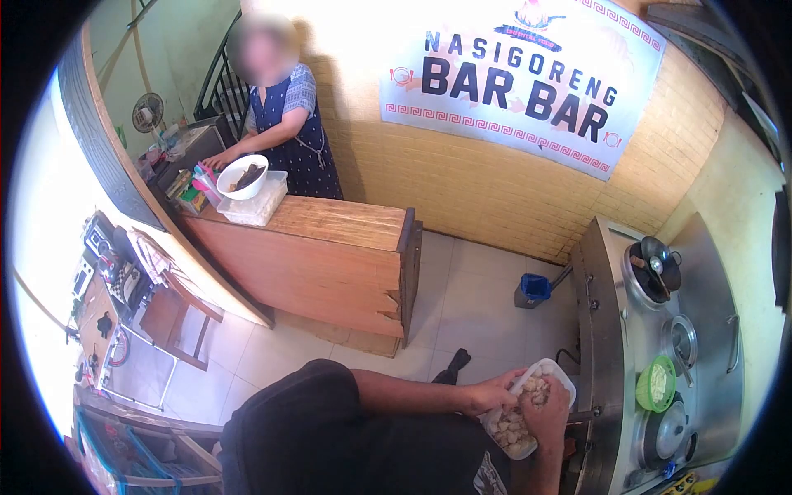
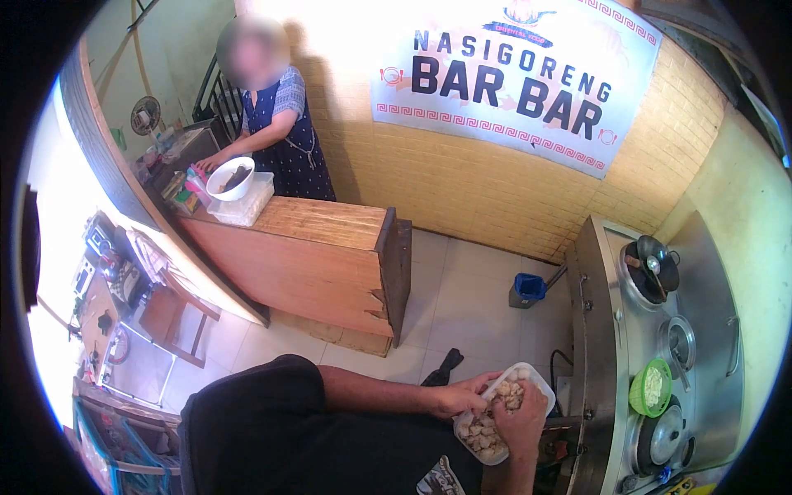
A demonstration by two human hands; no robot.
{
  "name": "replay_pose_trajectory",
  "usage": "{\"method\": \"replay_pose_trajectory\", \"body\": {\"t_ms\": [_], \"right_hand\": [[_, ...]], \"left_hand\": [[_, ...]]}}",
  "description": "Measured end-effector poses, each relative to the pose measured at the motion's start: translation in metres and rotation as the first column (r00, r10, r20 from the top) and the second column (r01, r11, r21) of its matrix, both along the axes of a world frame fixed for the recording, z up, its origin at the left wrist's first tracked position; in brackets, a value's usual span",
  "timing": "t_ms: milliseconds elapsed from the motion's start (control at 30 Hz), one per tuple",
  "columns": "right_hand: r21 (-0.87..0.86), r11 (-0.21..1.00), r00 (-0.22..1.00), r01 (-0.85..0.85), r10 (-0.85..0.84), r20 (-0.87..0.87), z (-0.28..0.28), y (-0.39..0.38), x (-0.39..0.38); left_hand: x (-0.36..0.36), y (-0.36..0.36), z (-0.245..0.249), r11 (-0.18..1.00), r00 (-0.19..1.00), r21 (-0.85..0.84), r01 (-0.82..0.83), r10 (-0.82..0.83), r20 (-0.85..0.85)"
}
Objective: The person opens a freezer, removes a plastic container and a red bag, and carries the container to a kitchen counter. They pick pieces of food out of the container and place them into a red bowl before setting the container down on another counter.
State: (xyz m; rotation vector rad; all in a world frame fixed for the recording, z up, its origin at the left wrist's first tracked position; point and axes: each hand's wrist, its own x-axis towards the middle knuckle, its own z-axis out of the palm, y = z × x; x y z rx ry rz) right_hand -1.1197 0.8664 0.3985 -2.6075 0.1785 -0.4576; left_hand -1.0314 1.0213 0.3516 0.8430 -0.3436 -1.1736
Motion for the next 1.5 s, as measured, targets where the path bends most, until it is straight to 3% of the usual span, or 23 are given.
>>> {"method": "replay_pose_trajectory", "body": {"t_ms": [200, 367, 933, 1033, 1500], "right_hand": [[0.071, 0.995, 0.996, 0.07, -0.065, -0.061, 0.003, 0.002, -0.003], [0.048, 0.998, 0.992, 0.049, -0.054, 0.11, 0.002, 0.003, -0.007], [0.041, 0.999, 0.97, -0.014, 0.004, 0.244, -0.007, 0.004, -0.007], [0.031, 0.999, 0.969, -0.018, 0.01, 0.247, -0.009, 0.003, -0.007], [0.027, 0.996, 0.96, -0.085, 0.074, 0.27, 0.0, 0.012, -0.009]], "left_hand": [[0.0, -0.001, 0.002, 1.0, 1.0, 0.023, 0.019, -0.019, 0.014], [-0.002, -0.002, 0.01, 1.0, 1.0, 0.014, 0.006, -0.006, 0.017], [0.0, -0.002, 0.008, 0.999, 0.999, -0.029, 0.024, -0.023, 0.047], [-0.002, 0.003, 0.026, 1.0, 1.0, -0.026, 0.006, -0.005, 0.029], [0.002, -0.006, -0.009, 0.998, 1.0, -0.07, 0.004, -0.002, 0.024]]}}
